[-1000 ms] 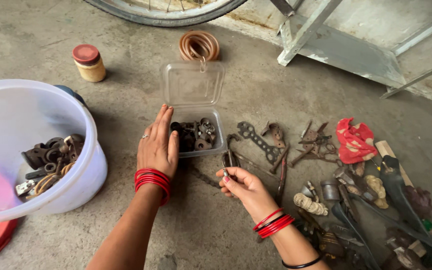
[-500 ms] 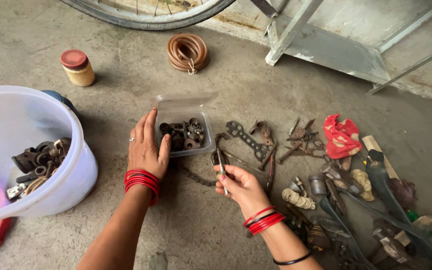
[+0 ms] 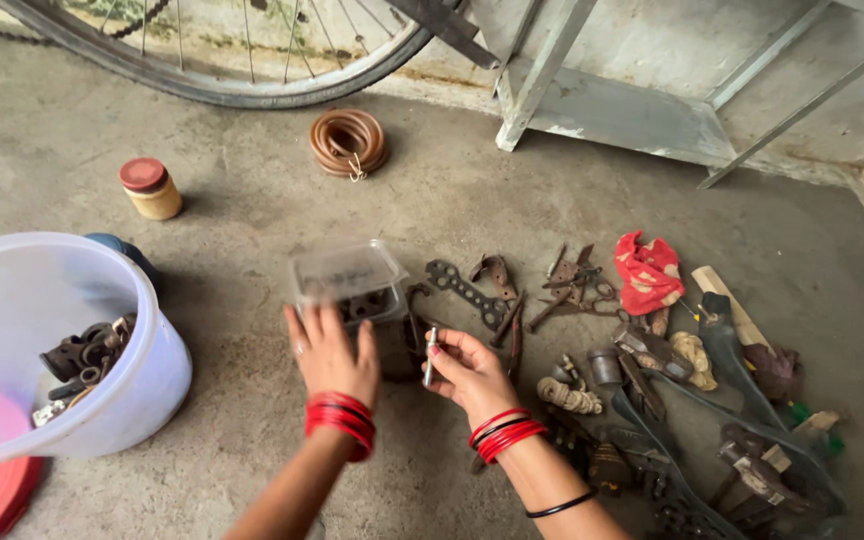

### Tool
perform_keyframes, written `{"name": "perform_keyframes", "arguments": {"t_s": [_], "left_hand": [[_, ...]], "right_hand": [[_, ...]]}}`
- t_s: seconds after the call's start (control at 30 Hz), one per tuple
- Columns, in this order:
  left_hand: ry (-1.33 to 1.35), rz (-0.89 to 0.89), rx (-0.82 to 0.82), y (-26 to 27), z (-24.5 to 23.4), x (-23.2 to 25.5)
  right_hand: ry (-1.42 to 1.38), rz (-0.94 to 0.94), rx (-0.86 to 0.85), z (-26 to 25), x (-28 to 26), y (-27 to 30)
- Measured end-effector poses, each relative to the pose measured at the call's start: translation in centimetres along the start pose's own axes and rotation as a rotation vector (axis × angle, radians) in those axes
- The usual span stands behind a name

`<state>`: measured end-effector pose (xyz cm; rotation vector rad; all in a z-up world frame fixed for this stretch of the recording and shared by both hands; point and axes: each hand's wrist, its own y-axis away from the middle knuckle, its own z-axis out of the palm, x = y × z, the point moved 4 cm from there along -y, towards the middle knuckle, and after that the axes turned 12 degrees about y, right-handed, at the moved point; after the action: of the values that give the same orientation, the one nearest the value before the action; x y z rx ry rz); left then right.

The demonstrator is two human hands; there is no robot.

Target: The person picks up various metal parts and tools from a collection on the floor and places them into a bucket and a clear plastic box.

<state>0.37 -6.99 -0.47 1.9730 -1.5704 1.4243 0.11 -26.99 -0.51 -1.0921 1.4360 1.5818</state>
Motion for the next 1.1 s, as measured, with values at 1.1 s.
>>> {"name": "perform_keyframes", "arguments": {"t_s": [1.1], "left_hand": [[1.0, -0.8, -0.274, 4.0, 2.6, 1.9]], "right_hand": [[1.558, -0.396, 0.426, -5.8, -5.2, -7.6]]}}
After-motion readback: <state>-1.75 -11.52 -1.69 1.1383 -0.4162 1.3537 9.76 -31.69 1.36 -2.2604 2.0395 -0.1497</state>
